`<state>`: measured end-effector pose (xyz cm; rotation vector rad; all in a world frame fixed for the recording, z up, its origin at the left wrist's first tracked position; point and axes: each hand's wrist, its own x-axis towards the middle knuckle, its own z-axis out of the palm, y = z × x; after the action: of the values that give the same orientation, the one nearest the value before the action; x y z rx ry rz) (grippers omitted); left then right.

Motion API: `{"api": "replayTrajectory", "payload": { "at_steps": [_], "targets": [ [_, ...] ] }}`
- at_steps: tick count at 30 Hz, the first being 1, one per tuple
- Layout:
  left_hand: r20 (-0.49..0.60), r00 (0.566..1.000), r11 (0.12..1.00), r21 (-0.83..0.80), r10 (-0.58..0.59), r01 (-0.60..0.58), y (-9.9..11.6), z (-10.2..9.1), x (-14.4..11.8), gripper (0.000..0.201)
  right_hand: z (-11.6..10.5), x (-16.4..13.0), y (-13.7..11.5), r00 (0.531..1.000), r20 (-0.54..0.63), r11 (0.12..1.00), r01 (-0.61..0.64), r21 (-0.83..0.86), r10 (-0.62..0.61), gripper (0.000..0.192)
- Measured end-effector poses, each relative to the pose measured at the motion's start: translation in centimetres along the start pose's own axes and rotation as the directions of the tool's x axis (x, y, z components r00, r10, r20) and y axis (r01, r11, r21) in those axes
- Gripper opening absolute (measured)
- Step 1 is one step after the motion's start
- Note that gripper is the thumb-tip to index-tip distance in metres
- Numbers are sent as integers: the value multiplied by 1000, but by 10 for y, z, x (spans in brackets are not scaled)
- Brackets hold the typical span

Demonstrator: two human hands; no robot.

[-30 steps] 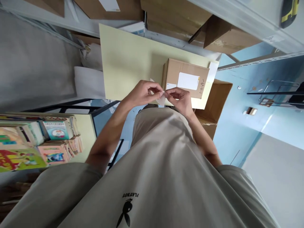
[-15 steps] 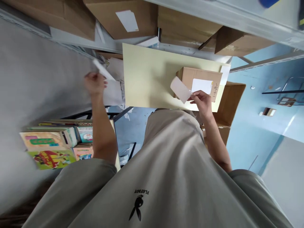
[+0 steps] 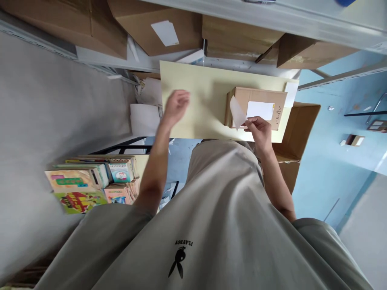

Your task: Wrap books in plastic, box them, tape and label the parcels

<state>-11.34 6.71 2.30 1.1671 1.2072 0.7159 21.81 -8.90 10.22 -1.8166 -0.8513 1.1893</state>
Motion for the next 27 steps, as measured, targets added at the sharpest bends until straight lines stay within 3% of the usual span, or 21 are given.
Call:
{"api": "replayTrajectory", "payload": {
  "at_steps": [2, 4, 6, 8, 13, 20, 27],
  "targets": [
    [139, 989, 999, -18, 39, -37, 15, 64, -24, 51, -4, 3, 4, 1000, -16, 1000, 24, 8, -24, 46],
    [285, 950, 991, -75, 127, -110, 31, 120, -48, 50, -8, 5, 6, 999, -14, 999, 45, 19, -45, 48],
    [301, 935, 982, -85, 188, -170, 42, 159, -67, 50, -12, 4, 5, 997, 1, 997, 71, 20, -71, 48],
    [254, 948, 981, -56, 194, -186, 46, 184, -76, 49, -17, 1, 2, 994, 15, 994, 103, 25, -104, 47],
    [171, 979, 990, -102, 113, -96, 45, 204, -71, 46, -37, -2, 2, 990, 34, 990, 134, 52, -136, 52],
    [173, 983, 988, -130, -59, 83, 52, 220, -62, 69, -99, 35, 49, 997, -46, 998, 64, 9, -63, 59],
    [162, 980, 977, -160, -118, 144, 59, 248, -69, 78, -143, 50, 70, 999, 54, 993, -5, 114, -1, 57]
  ]
}}
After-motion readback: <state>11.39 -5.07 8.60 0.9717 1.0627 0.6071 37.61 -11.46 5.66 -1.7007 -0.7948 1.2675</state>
